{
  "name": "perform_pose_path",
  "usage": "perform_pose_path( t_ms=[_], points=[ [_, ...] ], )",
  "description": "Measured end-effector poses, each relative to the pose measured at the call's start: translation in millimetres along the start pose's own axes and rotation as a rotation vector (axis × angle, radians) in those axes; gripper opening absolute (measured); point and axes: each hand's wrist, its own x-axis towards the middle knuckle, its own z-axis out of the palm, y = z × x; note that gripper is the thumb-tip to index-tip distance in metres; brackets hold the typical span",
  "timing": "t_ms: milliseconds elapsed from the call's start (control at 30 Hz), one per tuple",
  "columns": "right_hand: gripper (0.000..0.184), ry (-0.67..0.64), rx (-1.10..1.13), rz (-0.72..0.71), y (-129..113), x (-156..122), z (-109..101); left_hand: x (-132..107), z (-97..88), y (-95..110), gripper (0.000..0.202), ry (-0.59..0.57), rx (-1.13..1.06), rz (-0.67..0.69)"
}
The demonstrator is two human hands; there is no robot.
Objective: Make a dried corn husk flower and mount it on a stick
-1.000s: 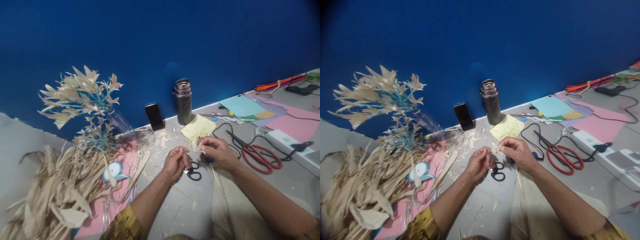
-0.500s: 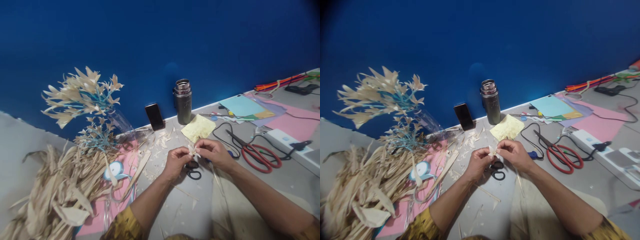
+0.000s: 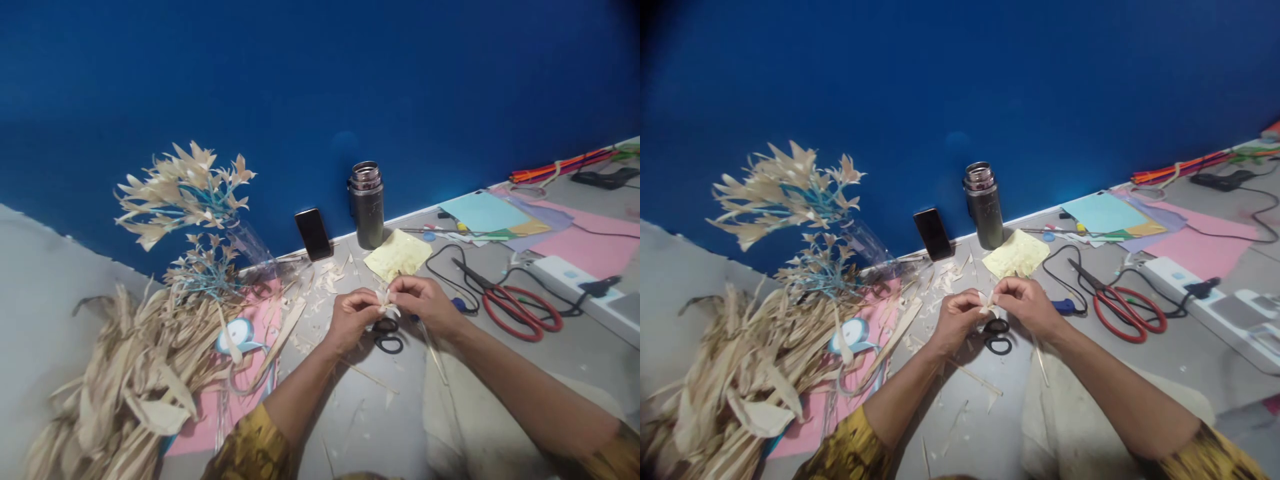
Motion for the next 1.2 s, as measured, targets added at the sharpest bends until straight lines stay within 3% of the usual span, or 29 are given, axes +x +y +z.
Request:
perform_pose_path(
  t_ms=[233, 333, 500, 633, 867, 1200],
  points=[
    [0.023, 0.017, 0.075, 0.007, -1.7, -1.6, 3.2, -0.8, 0.5, -2.9, 0.011, -0.021, 0.041, 0.026],
    [0.029, 0.040, 0.118, -0.011, -1.3, -0.1, 2.2, -1.2, 1.1, -6.2, 0.012, -0.013, -0.015, -0.022],
    [0.032, 0.062, 0.140, -0.048, -2.3, 1.9, 0.0, -0.5, 2.2, -1.2, 0.031, 0.013, -0.177, -0.121],
    [0.025, -0.016, 0.104, -0.091, -6.9, -4.3, 2.8, -1.6, 3.1, 4.6, 0.041, -0.003, -0.257, -0.150],
    [0.015, -0.155, 0.020, -0.152, -6.3, -13.2, 11.2, -9.6, 1.5, -1.0, 0.035, 0.041, -0.159, -0.123],
    [0.014, -0.077, -0.149, -0.188, -1.0, -9.7, 9.1, -15.5, -4.5, -14.4, 0.031, 0.055, -0.035, -0.084]
  ],
)
